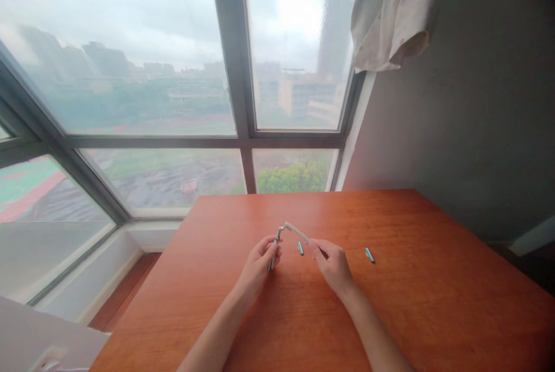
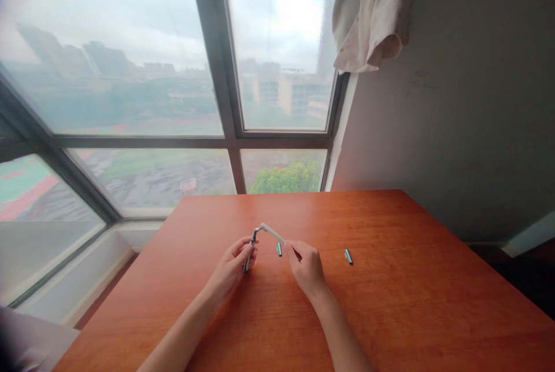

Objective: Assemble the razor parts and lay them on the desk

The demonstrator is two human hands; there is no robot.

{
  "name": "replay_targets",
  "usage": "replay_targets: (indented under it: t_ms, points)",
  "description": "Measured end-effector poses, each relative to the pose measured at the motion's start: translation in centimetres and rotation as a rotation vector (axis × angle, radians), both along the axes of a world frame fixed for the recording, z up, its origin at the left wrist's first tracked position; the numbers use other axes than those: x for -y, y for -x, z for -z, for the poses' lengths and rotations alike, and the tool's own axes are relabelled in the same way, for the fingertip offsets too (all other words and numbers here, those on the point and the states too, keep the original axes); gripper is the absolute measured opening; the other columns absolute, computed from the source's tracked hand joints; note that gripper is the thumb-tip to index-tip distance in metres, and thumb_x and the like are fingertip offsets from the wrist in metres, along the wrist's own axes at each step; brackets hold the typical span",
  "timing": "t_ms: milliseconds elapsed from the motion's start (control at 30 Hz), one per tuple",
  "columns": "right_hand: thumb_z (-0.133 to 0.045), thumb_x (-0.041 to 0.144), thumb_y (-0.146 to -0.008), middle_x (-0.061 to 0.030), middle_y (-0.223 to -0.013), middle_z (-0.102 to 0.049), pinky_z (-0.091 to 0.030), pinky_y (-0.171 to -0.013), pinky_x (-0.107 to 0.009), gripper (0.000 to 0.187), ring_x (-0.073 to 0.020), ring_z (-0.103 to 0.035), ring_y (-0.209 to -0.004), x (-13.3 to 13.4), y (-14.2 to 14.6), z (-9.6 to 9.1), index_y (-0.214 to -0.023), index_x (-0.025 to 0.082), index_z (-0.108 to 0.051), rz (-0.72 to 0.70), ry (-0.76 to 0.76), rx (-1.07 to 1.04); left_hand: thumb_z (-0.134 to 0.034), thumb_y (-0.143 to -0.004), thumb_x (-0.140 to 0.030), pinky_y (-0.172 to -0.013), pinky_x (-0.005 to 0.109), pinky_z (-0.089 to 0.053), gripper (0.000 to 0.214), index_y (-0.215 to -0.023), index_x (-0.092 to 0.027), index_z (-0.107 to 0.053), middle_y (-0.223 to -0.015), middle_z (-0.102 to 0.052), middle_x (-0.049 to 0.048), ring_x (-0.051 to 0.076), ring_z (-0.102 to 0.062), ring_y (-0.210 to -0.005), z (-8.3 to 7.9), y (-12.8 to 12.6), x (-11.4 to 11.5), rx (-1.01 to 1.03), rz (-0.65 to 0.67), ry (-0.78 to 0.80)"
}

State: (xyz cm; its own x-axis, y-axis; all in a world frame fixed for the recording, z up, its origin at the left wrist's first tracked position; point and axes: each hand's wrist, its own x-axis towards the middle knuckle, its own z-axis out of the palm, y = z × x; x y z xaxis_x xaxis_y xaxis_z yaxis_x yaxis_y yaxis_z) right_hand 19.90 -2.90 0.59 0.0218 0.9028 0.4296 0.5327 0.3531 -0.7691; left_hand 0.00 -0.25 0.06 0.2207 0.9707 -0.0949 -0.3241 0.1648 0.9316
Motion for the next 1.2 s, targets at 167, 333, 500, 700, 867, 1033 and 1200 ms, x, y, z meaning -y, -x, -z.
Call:
replay_targets:
  t_ms: [167,333,500,700,867,1033,1200]
  points:
    - [-0.041,0.041,-0.093,-0.0041,-0.067,-0.066,-0.042,-0.057,-0.023,0.040,-0.0163,-0.058,-0.061,0.09,0.01,-0.14,-0.082,0.016,-0.071,-0.021,-0.006,-0.027,-0.076,-0.067,-0.047,-0.057,0.021,-0.035,0.043,-0.094,-0.015,-0.066,-0.069,-0.058,0.0014,0.011,-0.048,-0.060,-0.65,-0.14,0.23,-0.006,-0.019,0.025]
    - [-0.040,0.040,-0.094,-0.0041,-0.065,-0.065,-0.042,-0.057,-0.023,0.041,-0.0162,-0.058,-0.060,0.01,0.01,-0.05,-0.079,0.017,-0.071,-0.009,-0.011,0.017,-0.077,-0.067,-0.047,-0.058,0.021,-0.035,0.043,-0.093,-0.015,-0.066,-0.070,-0.058,0.0017,0.011,-0.049,-0.061,-0.80,-0.16,0.30,0.013,-0.018,0.037]
    - [-0.040,0.039,-0.094,-0.0059,-0.071,-0.068,-0.044,-0.061,-0.024,0.040,-0.0178,-0.060,-0.065,-0.01,-0.03,0.07,-0.086,0.017,-0.072,0.006,-0.032,0.015,-0.076,-0.067,-0.048,-0.053,0.021,-0.032,0.044,-0.094,-0.015,-0.066,-0.067,-0.057,0.0013,0.010,-0.046,-0.055,-0.83,-0.10,0.25,0.010,-0.005,0.047]
    - [-0.042,0.038,-0.093,-0.0061,-0.073,-0.069,-0.045,-0.062,-0.025,0.037,-0.0184,-0.062,-0.066,-0.02,-0.05,0.13,-0.087,0.018,-0.072,0.015,-0.029,0.005,-0.073,-0.069,-0.049,-0.050,0.020,-0.030,0.042,-0.092,-0.014,-0.066,-0.069,-0.056,0.0004,0.008,-0.045,-0.052,-0.94,0.05,0.21,0.001,0.016,0.067]
    - [-0.043,0.039,-0.093,-0.0074,-0.077,-0.070,-0.048,-0.064,-0.026,0.036,-0.0194,-0.063,-0.069,-0.04,-0.12,0.14,-0.088,0.018,-0.072,0.017,-0.031,-0.018,-0.070,-0.070,-0.050,-0.046,0.020,-0.027,0.042,-0.091,-0.013,-0.066,-0.068,-0.054,-0.0004,0.007,-0.042,-0.048,-0.82,0.07,0.17,0.009,0.034,0.068]
    - [-0.043,0.039,-0.093,-0.0072,-0.077,-0.070,-0.048,-0.064,-0.026,0.037,-0.0188,-0.063,-0.069,-0.05,0.00,0.21,-0.084,0.018,-0.072,-0.018,-0.035,0.008,-0.072,-0.069,-0.049,-0.044,0.019,-0.024,0.042,-0.092,-0.014,-0.065,-0.064,-0.053,-0.0020,0.006,-0.040,-0.046,-0.80,0.02,0.17,0.000,0.027,0.085]
    - [-0.043,0.037,-0.093,-0.0058,-0.073,-0.069,-0.045,-0.061,-0.025,0.035,-0.0180,-0.061,-0.065,-0.23,-0.23,0.47,-0.086,0.018,-0.071,0.044,-0.042,0.003,-0.072,-0.069,-0.048,-0.045,0.020,-0.025,0.039,-0.088,-0.014,-0.066,-0.065,-0.054,-0.0007,0.006,-0.040,-0.047,-0.98,-0.06,0.28,-0.022,0.042,0.072]
